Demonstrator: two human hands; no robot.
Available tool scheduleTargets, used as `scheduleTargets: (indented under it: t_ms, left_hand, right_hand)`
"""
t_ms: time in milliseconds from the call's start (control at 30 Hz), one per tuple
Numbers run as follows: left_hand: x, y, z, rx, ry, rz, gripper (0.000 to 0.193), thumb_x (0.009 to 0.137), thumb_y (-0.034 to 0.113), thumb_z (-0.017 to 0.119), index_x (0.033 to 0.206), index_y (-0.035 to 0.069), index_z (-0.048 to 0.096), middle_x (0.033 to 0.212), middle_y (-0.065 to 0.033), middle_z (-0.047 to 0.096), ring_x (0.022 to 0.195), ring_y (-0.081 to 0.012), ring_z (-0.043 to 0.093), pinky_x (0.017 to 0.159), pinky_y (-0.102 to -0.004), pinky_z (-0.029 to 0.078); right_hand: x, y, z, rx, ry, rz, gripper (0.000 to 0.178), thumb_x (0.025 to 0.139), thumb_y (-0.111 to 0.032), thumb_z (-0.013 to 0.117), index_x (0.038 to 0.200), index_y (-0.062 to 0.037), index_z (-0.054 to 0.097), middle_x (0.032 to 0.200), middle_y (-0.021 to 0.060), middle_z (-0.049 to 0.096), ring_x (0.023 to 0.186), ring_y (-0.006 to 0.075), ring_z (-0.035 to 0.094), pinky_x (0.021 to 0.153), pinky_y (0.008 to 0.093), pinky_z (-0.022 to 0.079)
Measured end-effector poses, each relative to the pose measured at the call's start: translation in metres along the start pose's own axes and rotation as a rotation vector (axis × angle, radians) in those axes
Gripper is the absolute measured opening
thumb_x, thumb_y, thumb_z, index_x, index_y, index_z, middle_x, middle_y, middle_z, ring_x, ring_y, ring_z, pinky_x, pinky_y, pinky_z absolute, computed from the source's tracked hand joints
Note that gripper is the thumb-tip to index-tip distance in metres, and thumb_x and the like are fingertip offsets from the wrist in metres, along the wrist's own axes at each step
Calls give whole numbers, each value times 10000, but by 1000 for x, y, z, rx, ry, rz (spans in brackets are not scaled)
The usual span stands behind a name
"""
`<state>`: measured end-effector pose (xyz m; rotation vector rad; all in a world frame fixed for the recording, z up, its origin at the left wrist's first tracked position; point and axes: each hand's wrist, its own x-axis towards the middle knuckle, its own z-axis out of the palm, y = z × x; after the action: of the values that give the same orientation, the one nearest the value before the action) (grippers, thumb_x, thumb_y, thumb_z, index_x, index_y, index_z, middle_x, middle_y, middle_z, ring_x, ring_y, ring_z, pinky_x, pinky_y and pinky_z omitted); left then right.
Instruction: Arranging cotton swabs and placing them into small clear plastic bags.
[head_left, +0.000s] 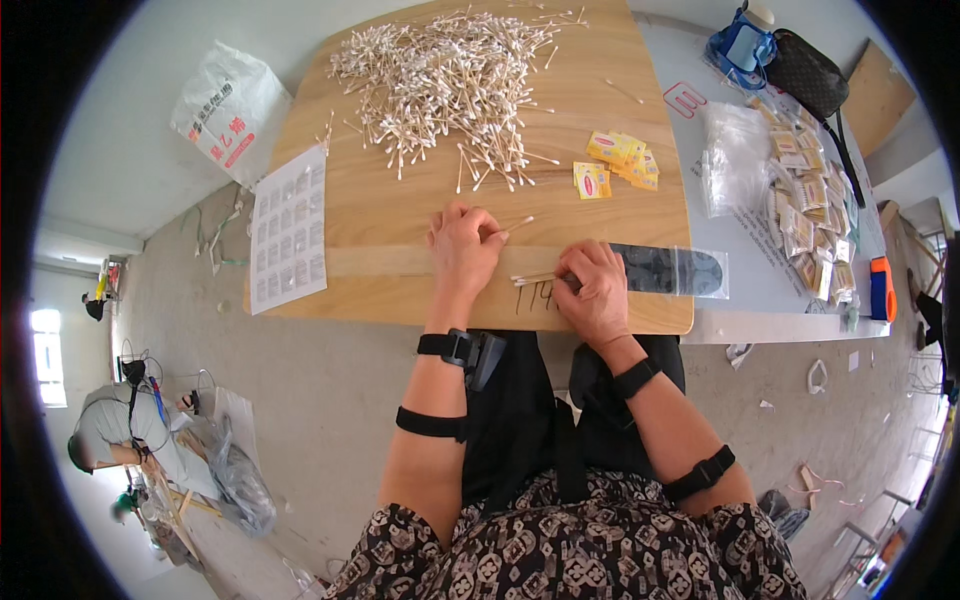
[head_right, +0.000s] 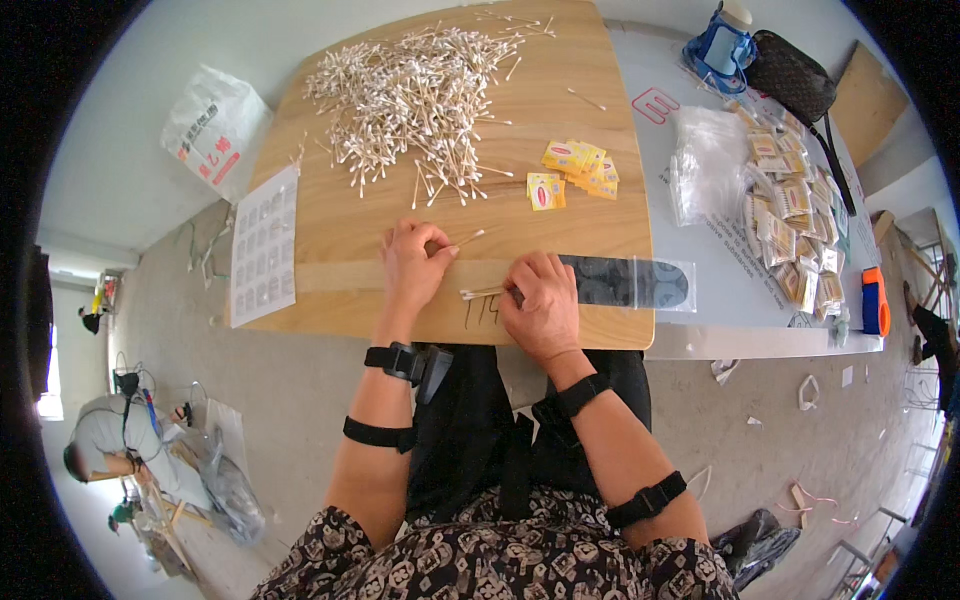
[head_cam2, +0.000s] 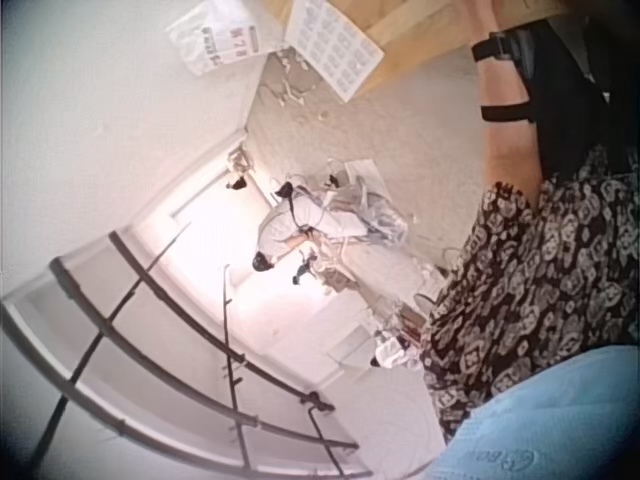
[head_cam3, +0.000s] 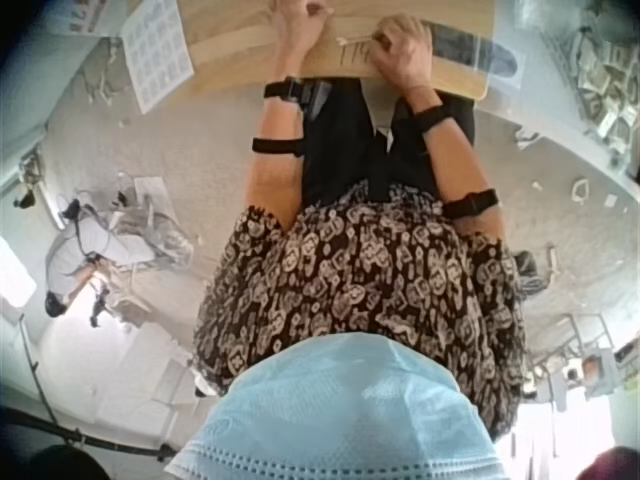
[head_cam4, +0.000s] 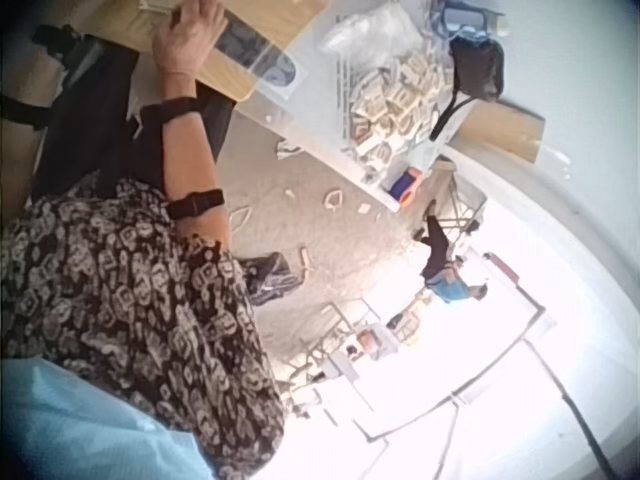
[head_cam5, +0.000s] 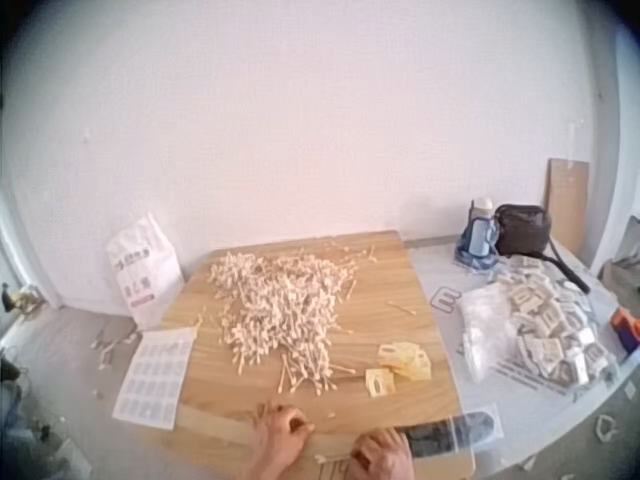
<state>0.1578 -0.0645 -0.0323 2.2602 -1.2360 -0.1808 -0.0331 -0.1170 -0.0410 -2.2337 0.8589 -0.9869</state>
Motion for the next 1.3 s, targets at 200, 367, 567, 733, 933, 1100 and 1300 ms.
scheduleTargets:
  t_ms: [200, 367, 567, 733, 933, 1100, 1300]
  left_hand:
    - [40, -17, 7, -57, 300, 39, 193, 777, 206, 772, 933, 122, 694, 1006, -102, 603, 1036, -339, 525, 926, -452, 423]
    - [54, -12, 9, 122, 152, -89, 113, 770, 177, 769, 804, 103, 691, 958, -117, 623, 1027, -339, 538, 903, -455, 428]
    - [9, -3, 3, 22, 7, -70, 85, 767, 145, 730, 733, 112, 659, 911, -85, 627, 1002, -326, 550, 877, -502, 415]
    - [-7, 3, -4, -42, -36, 110, 70, 751, 107, 751, 791, 85, 698, 829, -87, 630, 900, -302, 574, 828, -440, 467]
    - [36, -10, 4, -257, 42, 147, 214, 758, 78, 754, 962, 124, 710, 917, -68, 610, 963, -306, 547, 893, -429, 450]
    - [42, 18, -6, 50, -33, 305, 255, 756, 49, 752, 992, 134, 705, 982, -63, 582, 1041, -301, 520, 939, -418, 424]
    - [28, -1, 10, 20, -29, 282, 298, 749, 22, 731, 1018, 149, 713, 1005, -58, 576, 1048, -300, 512, 944, -422, 419]
  right_hand:
    - [-1, -5, 2, 8, -18, 7, 109, 667, -58, 646, 727, -92, 560, 850, 55, 571, 856, 293, 548, 750, 404, 406]
    - [-1, -4, 2, 7, -21, 12, 110, 668, -63, 650, 729, -92, 562, 854, 54, 571, 852, 292, 545, 748, 402, 402]
    - [-2, 1, -2, -24, -39, 25, 121, 673, -67, 652, 765, -91, 577, 866, 57, 578, 873, 296, 551, 760, 406, 408]
    - [-1, -3, -2, -1, -16, 42, 227, 689, -98, 678, 912, -88, 632, 965, 84, 603, 953, 307, 569, 812, 407, 419]
    - [-3, -5, -1, -37, -59, 36, 383, 708, -165, 730, 1074, -79, 655, 1065, 104, 594, 1007, 308, 570, 853, 406, 420]
    - [-1, -4, -3, -39, -72, 50, 384, 713, -168, 730, 1079, -79, 656, 1058, 102, 590, 1013, 306, 566, 856, 406, 420]
    - [-1, -7, -1, -55, -47, 23, 392, 716, -166, 733, 1092, -83, 658, 1050, 103, 587, 1007, 304, 565, 856, 405, 418]
